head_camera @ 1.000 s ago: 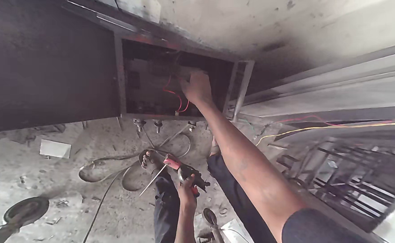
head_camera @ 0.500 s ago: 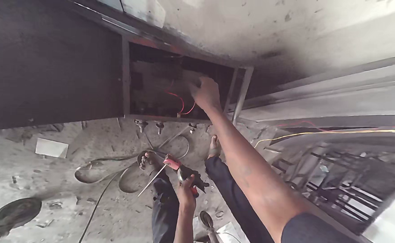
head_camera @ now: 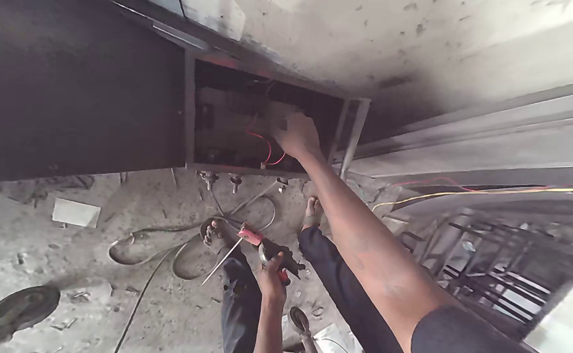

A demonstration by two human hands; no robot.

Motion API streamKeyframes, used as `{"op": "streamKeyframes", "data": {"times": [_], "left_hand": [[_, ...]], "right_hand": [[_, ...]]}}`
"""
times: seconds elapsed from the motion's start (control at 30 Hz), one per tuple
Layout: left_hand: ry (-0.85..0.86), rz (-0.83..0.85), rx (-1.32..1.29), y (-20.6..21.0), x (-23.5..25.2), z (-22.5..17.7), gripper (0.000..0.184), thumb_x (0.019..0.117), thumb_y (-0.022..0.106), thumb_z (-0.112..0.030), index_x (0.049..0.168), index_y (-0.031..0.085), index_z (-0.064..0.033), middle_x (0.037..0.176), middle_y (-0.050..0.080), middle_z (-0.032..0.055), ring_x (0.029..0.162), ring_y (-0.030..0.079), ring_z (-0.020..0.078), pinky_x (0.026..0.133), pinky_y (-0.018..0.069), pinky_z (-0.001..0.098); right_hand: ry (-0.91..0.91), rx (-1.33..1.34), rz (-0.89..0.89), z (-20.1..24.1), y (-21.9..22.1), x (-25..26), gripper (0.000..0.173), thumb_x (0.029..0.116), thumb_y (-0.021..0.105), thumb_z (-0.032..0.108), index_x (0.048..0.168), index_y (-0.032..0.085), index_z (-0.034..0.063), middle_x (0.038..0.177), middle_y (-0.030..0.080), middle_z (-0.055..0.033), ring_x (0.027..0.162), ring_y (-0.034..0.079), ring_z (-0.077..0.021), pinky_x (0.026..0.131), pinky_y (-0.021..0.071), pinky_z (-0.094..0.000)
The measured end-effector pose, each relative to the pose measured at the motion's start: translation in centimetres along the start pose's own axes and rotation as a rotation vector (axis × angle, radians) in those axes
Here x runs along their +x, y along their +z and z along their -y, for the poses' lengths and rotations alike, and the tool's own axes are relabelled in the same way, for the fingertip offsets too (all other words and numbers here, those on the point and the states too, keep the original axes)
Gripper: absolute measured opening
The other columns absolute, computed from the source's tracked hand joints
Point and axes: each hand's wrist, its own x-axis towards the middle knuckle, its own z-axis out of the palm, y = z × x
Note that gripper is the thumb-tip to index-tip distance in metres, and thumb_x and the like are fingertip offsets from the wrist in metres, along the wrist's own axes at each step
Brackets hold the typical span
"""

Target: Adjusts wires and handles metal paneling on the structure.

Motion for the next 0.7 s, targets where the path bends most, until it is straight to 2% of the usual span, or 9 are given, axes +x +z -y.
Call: {"op": "streamKeyframes", "data": {"times": [0.17, 0.27, 0.33, 0.4, 0.43, 0.5, 0.57, 0.63, 0.7], "left_hand": [[-0.003, -0.009, 0.009, 0.3, 0.0, 0.0, 0.025, 0.0917, 0.058, -0.006, 0.116, 0.057, 0.0019, 0.089, 0.074, 0.0149, 0.073, 0.073, 0.0193, 0.06, 0.0606, 0.0325], [-0.007, -0.013, 0.012, 0.4, 0.0, 0.2, 0.028, 0.0917, 0.058, -0.006, 0.118, 0.056, 0.0021, 0.091, 0.074, 0.0148, 0.075, 0.073, 0.02, 0.064, 0.0613, 0.0337], [-0.013, -0.028, 0.032, 0.5, 0.0, 0.3, 0.028, 0.0906, 0.059, -0.006, 0.117, 0.056, 0.0012, 0.089, 0.073, 0.0134, 0.073, 0.072, 0.0184, 0.062, 0.0604, 0.0327], [-0.016, -0.034, 0.055, 0.6, 0.1, 0.3, 0.025, 0.0909, 0.059, -0.008, 0.115, 0.058, -0.0002, 0.087, 0.073, 0.0119, 0.07, 0.071, 0.0166, 0.059, 0.0593, 0.0311], [-0.016, -0.042, 0.067, 0.7, 0.1, 0.3, 0.023, 0.0918, 0.058, -0.008, 0.114, 0.058, -0.0006, 0.086, 0.073, 0.0116, 0.068, 0.07, 0.0162, 0.056, 0.0583, 0.0304], [-0.011, -0.031, 0.072, 0.8, 0.1, 0.5, 0.027, 0.0921, 0.057, -0.008, 0.118, 0.057, -0.0007, 0.09, 0.074, 0.0129, 0.075, 0.073, 0.0183, 0.062, 0.0605, 0.0327], [-0.003, -0.014, 0.067, 0.8, 0.3, 0.7, 0.029, 0.0929, 0.056, -0.008, 0.12, 0.055, 0.0006, 0.094, 0.074, 0.0149, 0.08, 0.074, 0.0206, 0.068, 0.0617, 0.0355], [-0.003, -0.024, 0.073, 0.7, 0.6, 1.0, 0.03, 0.0907, 0.057, -0.01, 0.119, 0.056, 0.0016, 0.094, 0.074, 0.0164, 0.08, 0.074, 0.0225, 0.068, 0.0617, 0.0371], [-0.008, -0.032, 0.089, 0.7, 0.7, 1.3, 0.03, 0.0916, 0.056, -0.01, 0.119, 0.056, 0.0018, 0.095, 0.074, 0.0176, 0.082, 0.074, 0.024, 0.07, 0.0621, 0.0383]], "right_hand": [[-0.101, 0.082, -0.117, -0.2, 0.1, -0.1, 0.03, 0.0995, 0.062, 0.038, 0.103, 0.073, 0.0103, 0.095, 0.073, -0.0098, 0.093, 0.07, -0.0286, 0.082, 0.0545, -0.0547], [-0.068, 0.057, -0.053, 0.4, 1.0, 1.1, 0.034, 0.0978, 0.064, 0.04, 0.107, 0.073, 0.0076, 0.102, 0.073, -0.014, 0.099, 0.07, -0.0321, 0.085, 0.0559, -0.0576], [-0.023, 0.057, 0.003, 0.3, 0.7, 0.8, 0.036, 0.0963, 0.066, 0.041, 0.104, 0.07, 0.006, 0.101, 0.07, -0.0157, 0.098, 0.069, -0.0332, 0.08, 0.0559, -0.0573], [-0.023, 0.077, -0.011, -0.4, -0.1, -0.4, 0.034, 0.0973, 0.064, 0.042, 0.103, 0.07, 0.0088, 0.097, 0.071, -0.013, 0.094, 0.07, -0.0311, 0.077, 0.0557, -0.0556], [-0.033, 0.104, -0.033, -1.2, -0.4, -1.2, 0.03, 0.0983, 0.062, 0.039, 0.103, 0.071, 0.0111, 0.097, 0.071, -0.0105, 0.093, 0.07, -0.0287, 0.077, 0.0554, -0.0537], [-0.063, 0.195, -0.074, -3.1, -0.8, -3.1, 0.028, 0.1015, 0.059, 0.035, 0.113, 0.073, 0.013, 0.101, 0.074, -0.008, 0.095, 0.071, -0.0258, 0.082, 0.0569, -0.0522], [-0.096, 0.35, -0.128, -5.2, -0.3, -4.8, 0.025, 0.1018, 0.061, 0.034, 0.108, 0.073, 0.0136, 0.093, 0.074, -0.0049, 0.084, 0.071, -0.0213, 0.077, 0.0575, -0.049], [-0.108, 0.519, -0.141, -7.2, 0.7, -6.4, 0.022, 0.0999, 0.065, 0.035, 0.105, 0.074, 0.0153, 0.088, 0.073, -0.0012, 0.078, 0.069, -0.0161, 0.073, 0.0575, -0.0461], [-0.111, 0.683, -0.144, -8.6, 1.2, -8.1, 0.017, 0.0967, 0.072, 0.03, 0.101, 0.074, 0.0144, 0.085, 0.072, -0.0001, 0.07, 0.066, -0.0118, 0.064, 0.0566, -0.0376]]}}
